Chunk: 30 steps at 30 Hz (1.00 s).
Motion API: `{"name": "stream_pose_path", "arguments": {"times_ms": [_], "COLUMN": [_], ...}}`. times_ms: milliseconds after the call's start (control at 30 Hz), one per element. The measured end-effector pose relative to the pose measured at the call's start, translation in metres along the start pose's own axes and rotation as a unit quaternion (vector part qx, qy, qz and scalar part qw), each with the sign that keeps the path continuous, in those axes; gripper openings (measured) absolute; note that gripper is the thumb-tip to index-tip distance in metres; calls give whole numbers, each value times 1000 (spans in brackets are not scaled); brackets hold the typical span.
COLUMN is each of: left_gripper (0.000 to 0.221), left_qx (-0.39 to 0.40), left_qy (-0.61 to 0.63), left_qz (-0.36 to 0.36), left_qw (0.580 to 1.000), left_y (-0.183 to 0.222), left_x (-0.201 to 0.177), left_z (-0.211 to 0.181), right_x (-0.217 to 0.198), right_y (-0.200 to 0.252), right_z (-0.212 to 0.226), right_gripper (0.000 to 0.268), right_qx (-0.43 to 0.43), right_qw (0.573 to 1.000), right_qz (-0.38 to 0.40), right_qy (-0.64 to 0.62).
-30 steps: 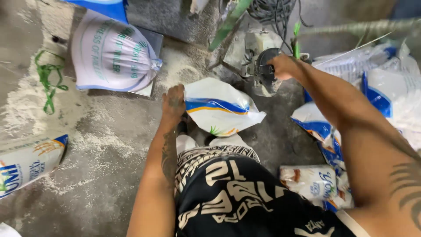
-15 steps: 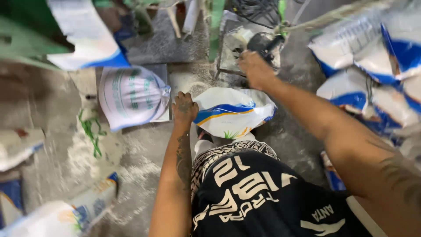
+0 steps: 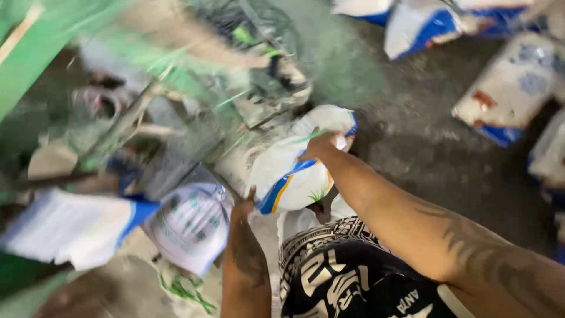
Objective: Fill plastic bags with rice from a hopper, weight them, and seal them using a portable sewing machine.
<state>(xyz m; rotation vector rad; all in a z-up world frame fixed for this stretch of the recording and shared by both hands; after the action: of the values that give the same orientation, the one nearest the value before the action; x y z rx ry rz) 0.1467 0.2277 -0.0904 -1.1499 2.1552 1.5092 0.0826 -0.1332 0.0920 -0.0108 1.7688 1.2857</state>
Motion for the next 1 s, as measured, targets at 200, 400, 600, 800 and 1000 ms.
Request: {"name": "stream_pose_path", "arguments": {"times_ms": [200, 400, 600, 800, 1000], "left_gripper": [63, 65, 70, 40, 18], "left_qx": [197, 170, -128, -36, -36], "left_qy": [-296, -213, -12, 3, 113], "left_qz": [46, 52, 204, 277, 261], "left_qw": [933, 961, 970, 960, 958], "left_y": [-28, 43, 110, 226, 273], "left_x": [45, -3, 25, 51, 86], "left_z": [55, -19, 24, -24, -119], "right_x": [31, 84, 165, 315, 322], "right_y": [11, -18, 33, 4, -2], "right_z": [-26, -45, -67, -99, -170], "right_gripper": [138, 116, 46, 23, 18], "right_qx": [27, -10, -102, -263, -202], "right_qw": [999, 998, 975, 958, 953], "right_qz": [8, 3, 24, 67, 48], "right_qy": [30, -58, -196, -94, -220]}}
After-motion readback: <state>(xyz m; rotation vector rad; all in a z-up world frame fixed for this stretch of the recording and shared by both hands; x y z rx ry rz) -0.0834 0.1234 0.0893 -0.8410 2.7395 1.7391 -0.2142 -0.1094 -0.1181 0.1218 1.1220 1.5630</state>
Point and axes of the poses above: each hand's wrist, its own y-axis away from the middle knuckle, its own x-axis out of the palm, z = x × y, the point moved 6 cm from there along -y, towards the middle knuckle, and after that the axes turned 3 degrees about -x, right-handed, at the moved point
